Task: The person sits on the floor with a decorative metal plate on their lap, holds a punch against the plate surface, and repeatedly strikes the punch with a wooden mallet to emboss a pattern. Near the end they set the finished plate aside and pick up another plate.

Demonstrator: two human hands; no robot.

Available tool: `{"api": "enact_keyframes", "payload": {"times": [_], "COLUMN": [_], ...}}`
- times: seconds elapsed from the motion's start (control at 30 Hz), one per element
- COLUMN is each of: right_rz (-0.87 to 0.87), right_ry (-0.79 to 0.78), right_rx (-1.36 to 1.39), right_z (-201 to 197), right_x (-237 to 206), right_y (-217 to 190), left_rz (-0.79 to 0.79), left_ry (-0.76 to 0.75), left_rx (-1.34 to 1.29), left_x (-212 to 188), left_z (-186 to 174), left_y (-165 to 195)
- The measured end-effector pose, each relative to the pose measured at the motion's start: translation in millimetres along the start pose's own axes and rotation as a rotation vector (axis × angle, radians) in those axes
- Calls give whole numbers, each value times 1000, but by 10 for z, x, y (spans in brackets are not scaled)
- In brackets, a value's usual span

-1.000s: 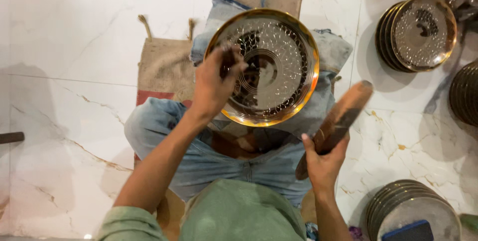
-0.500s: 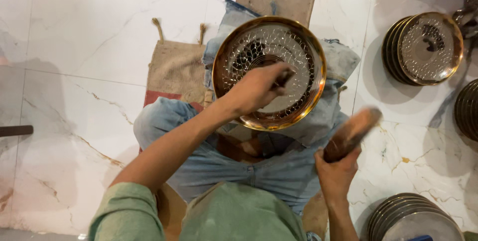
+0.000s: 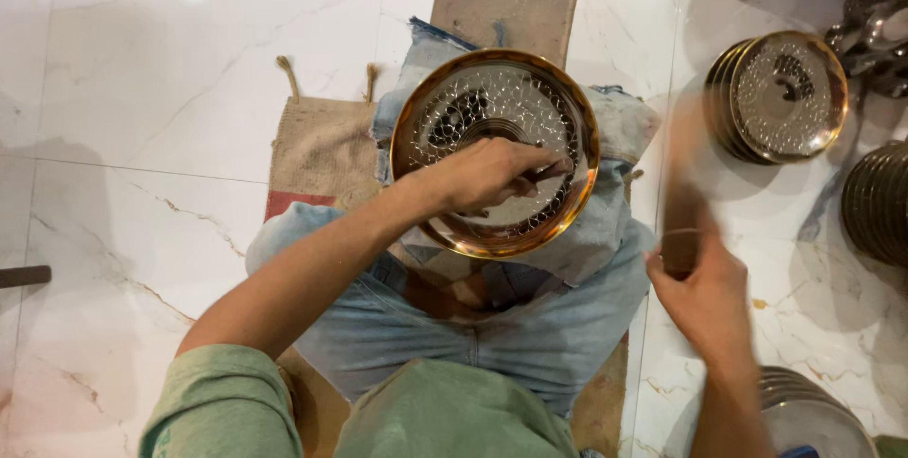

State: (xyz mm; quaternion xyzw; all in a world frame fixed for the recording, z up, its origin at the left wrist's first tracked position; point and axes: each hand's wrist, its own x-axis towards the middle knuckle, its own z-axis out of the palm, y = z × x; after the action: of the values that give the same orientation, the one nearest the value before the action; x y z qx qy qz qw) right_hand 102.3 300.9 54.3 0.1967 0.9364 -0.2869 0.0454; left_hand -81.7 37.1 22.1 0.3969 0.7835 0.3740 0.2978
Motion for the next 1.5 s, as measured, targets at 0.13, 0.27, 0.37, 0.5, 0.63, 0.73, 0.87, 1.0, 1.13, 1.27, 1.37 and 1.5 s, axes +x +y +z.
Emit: {"api": "enact_keyframes", "payload": {"times": [0.13,0.27,0.37,0.5,0.63,0.73,0.87,1.0,1.13,1.27,1.37,1.5], "right_rz": [-275,-346,-374,-370,-262,-165,-19,90,270,280,56,21], "right_ry": [-36,-60,-115,59,14,130,364,188,123,157,299,66], "right_rx": [-207,-324,-620,-8,-275,7,685,55,322,487,901,176], "right_z": [-174,-398,-503,-342,17,477,1201,1363,1210,1128,1110,991], "right_x": [161,295,321,221,-97,-378,-936,-1197,-1074,-869,-754,-531], "right_y": [-602,-1256,-1514,-1281,-661,-359,-240,-136,-100,-178,-224,-224], "left_rz": [141,187,85,79,304,374,277,197,106,164,146,416], "left_ry": [265,525,628,387,249,58,-193,-239,-81,-77,-122,26], "left_rx": [-14,-110,-102,-68,19,63,188,139,88,81,146,126], "left_x": [-298,-622,-691,-627,-526,-434,-388,-365,-341,-375,-436,-510], "left_z": [-32,-69,-90,-53,-115,-158,-166,-182,-201,-182,-183,-150], "left_y": [-105,-120,-112,-150,-264,-294,-258,-176,-132,-202,-310,-412]}}
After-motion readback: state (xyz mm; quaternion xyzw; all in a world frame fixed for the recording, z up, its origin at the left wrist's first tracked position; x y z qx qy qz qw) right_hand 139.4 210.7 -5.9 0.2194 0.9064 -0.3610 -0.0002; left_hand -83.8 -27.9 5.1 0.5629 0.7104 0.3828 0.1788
